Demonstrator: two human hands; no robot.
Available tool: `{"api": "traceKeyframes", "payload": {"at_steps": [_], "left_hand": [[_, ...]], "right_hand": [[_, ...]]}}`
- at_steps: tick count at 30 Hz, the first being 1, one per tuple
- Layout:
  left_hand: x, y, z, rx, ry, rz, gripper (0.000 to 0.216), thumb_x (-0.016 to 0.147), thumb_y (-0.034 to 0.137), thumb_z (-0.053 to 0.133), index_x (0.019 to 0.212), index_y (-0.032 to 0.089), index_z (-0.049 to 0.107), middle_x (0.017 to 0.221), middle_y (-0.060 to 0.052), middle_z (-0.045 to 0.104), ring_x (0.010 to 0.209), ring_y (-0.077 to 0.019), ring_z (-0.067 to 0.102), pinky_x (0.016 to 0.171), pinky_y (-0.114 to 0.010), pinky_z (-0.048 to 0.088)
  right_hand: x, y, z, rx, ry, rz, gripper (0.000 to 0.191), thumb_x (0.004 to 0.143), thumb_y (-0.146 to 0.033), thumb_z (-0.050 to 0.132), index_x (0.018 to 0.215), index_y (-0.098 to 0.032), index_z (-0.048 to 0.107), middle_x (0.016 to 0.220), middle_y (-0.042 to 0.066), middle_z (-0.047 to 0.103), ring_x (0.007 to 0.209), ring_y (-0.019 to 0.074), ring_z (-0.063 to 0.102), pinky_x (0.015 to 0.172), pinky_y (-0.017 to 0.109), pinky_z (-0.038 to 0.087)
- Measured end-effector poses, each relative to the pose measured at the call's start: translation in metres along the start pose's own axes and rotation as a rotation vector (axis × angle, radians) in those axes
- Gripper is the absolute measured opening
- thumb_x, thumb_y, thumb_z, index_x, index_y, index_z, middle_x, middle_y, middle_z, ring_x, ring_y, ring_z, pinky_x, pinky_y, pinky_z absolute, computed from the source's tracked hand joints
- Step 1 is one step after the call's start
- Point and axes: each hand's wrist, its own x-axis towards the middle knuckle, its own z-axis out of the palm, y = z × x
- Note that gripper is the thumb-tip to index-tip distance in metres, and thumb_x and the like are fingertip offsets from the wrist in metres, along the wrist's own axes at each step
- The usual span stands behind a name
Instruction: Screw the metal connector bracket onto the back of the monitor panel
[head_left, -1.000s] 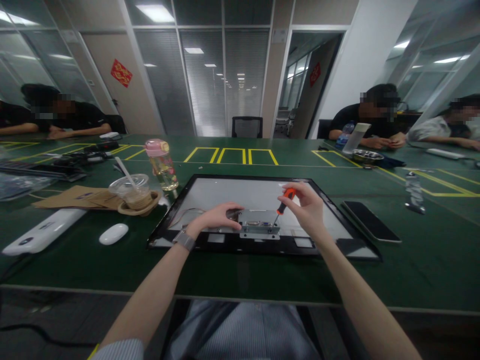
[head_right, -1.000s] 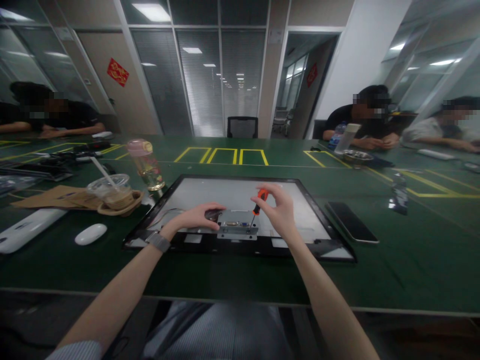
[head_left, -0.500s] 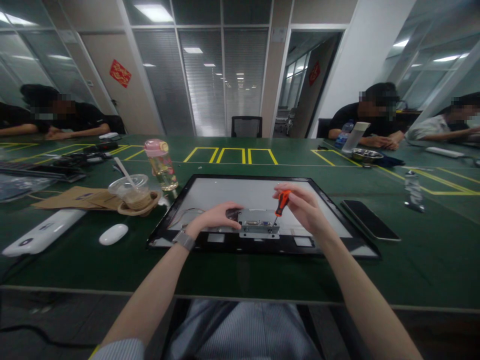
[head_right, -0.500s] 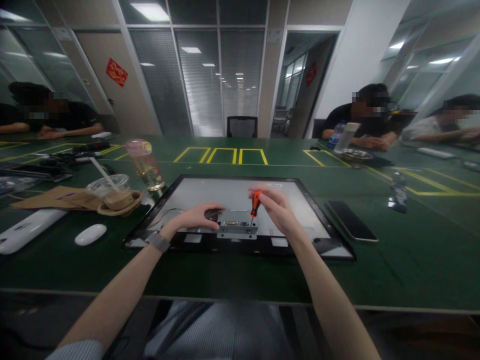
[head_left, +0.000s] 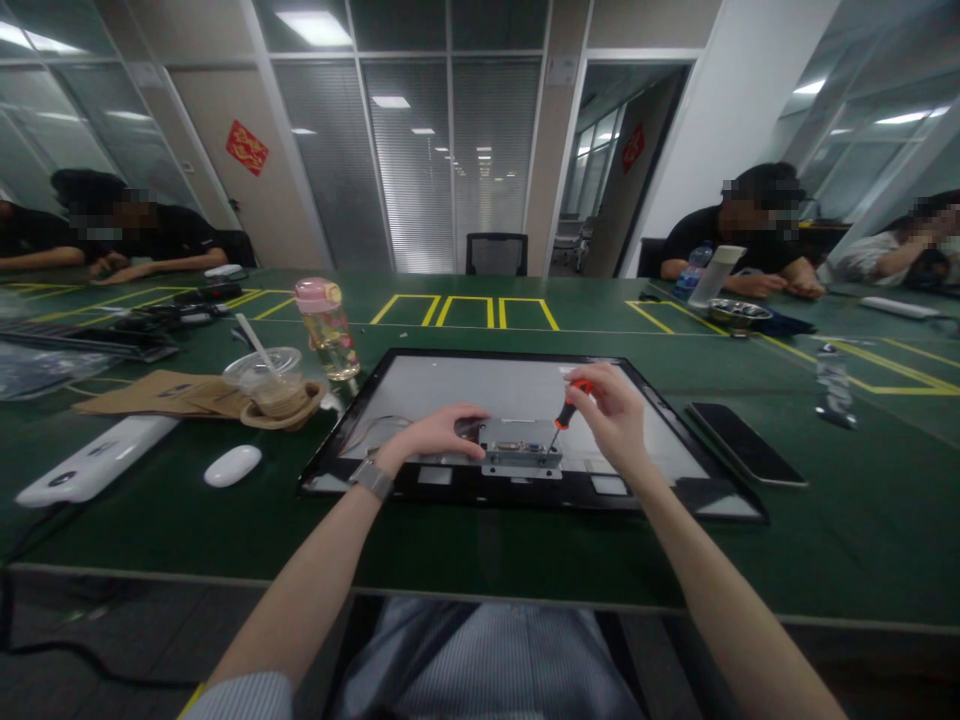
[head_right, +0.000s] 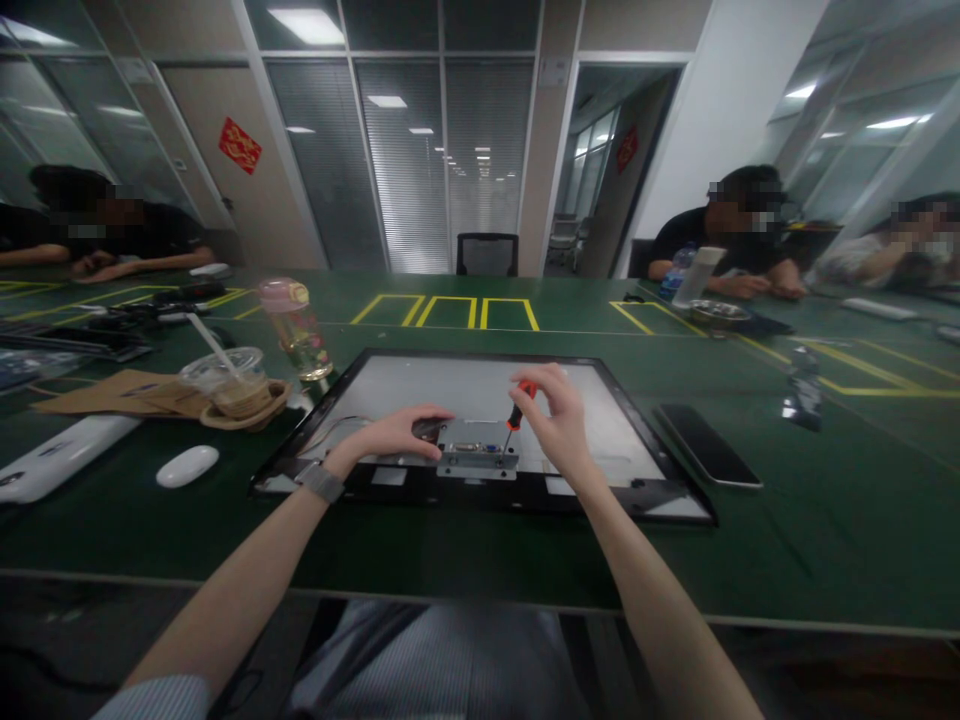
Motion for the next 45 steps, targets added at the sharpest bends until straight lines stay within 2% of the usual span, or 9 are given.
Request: {"api": "traceKeyframes", "payload": {"at_steps": [6,10,14,19,28,32,37,41,45], "left_hand": [[-0.0007,0.0026,-0.0001,-0.006,0.009,-0.004,0.078,0.069,0.053,0.081,0.136,0.021,0.058,0.143,-0.009,0.056,0.131,-0.0299,0.051,0.112,-0.039,0.037],[-0.0002,0.0016,0.0001,0.000,0.011,-0.006,0.077,0.069,0.054,0.081,0.135,0.023,0.058,0.143,-0.008,0.056,0.130,-0.0298,0.052,0.113,-0.039,0.037],[0.0003,-0.0009,0.0007,0.007,0.009,-0.018,0.080,0.069,0.056,0.080,0.137,0.023,0.057,0.145,-0.009,0.054,0.131,-0.0299,0.052,0.113,-0.040,0.037],[0.0000,0.0006,0.0008,0.007,0.007,-0.011,0.080,0.069,0.056,0.080,0.137,0.022,0.057,0.144,-0.010,0.055,0.132,-0.0305,0.050,0.113,-0.041,0.037],[0.0004,-0.0031,0.0018,0.004,0.003,-0.020,0.080,0.069,0.058,0.079,0.137,0.024,0.056,0.145,-0.009,0.053,0.130,-0.0302,0.052,0.113,-0.042,0.037],[0.0004,-0.0009,0.0013,-0.003,0.004,-0.015,0.078,0.069,0.056,0.080,0.137,0.024,0.056,0.144,-0.008,0.054,0.131,-0.0299,0.051,0.113,-0.042,0.036],[0.0003,0.0018,0.0010,0.001,0.020,-0.016,0.078,0.067,0.052,0.082,0.135,0.023,0.058,0.143,-0.009,0.056,0.133,-0.0301,0.050,0.113,-0.040,0.037],[-0.0002,-0.0001,0.0008,0.004,0.017,-0.020,0.079,0.068,0.055,0.081,0.136,0.024,0.057,0.145,-0.008,0.055,0.133,-0.0303,0.050,0.114,-0.041,0.036],[-0.0002,-0.0013,0.0008,-0.004,0.008,-0.022,0.080,0.068,0.057,0.080,0.138,0.024,0.056,0.145,-0.008,0.054,0.132,-0.0305,0.050,0.114,-0.042,0.036]], "right_hand": [[0.0000,0.0011,0.0004,0.353,-0.094,0.228,0.024,0.091,-0.035,0.063,0.113,-0.029,0.071,0.097,0.004,0.071,0.089,0.0202,0.067,0.086,0.041,0.054],[0.0008,0.0029,-0.0004,0.445,-0.154,0.259,0.024,0.089,-0.043,0.064,0.107,-0.028,0.072,0.101,0.005,0.073,0.093,0.0216,0.069,0.089,0.043,0.055],[0.0006,0.0044,-0.0014,0.342,-0.166,0.237,0.023,0.082,-0.036,0.073,0.104,-0.028,0.072,0.096,0.003,0.071,0.091,0.0208,0.068,0.088,0.041,0.057],[0.0019,0.0034,-0.0029,0.237,-0.060,0.164,0.019,0.079,-0.027,0.075,0.098,-0.027,0.073,0.089,0.002,0.066,0.086,0.0190,0.065,0.085,0.040,0.057],[0.0009,-0.0032,0.0024,0.197,-0.040,0.119,0.021,0.072,-0.023,0.080,0.092,-0.025,0.072,0.085,0.001,0.061,0.077,0.0170,0.064,0.082,0.039,0.059],[-0.0023,-0.0022,0.0048,0.167,-0.039,0.092,0.027,0.080,-0.025,0.073,0.107,-0.025,0.071,0.092,0.003,0.068,0.086,0.0194,0.067,0.088,0.042,0.058],[-0.0036,-0.0028,0.0023,0.152,-0.169,0.088,0.030,0.093,-0.027,0.057,0.122,-0.026,0.064,0.104,0.007,0.072,0.093,0.0208,0.070,0.088,0.042,0.058],[-0.0029,0.0009,0.0004,0.006,-0.186,0.037,0.036,0.092,-0.025,0.056,0.128,-0.027,0.061,0.113,0.009,0.070,0.103,0.0242,0.067,0.094,0.047,0.054],[-0.0034,0.0030,0.0017,-0.076,-0.181,-0.041,0.040,0.091,-0.023,0.058,0.130,-0.027,0.059,0.105,0.008,0.067,0.093,0.0227,0.065,0.090,0.046,0.055]]}}
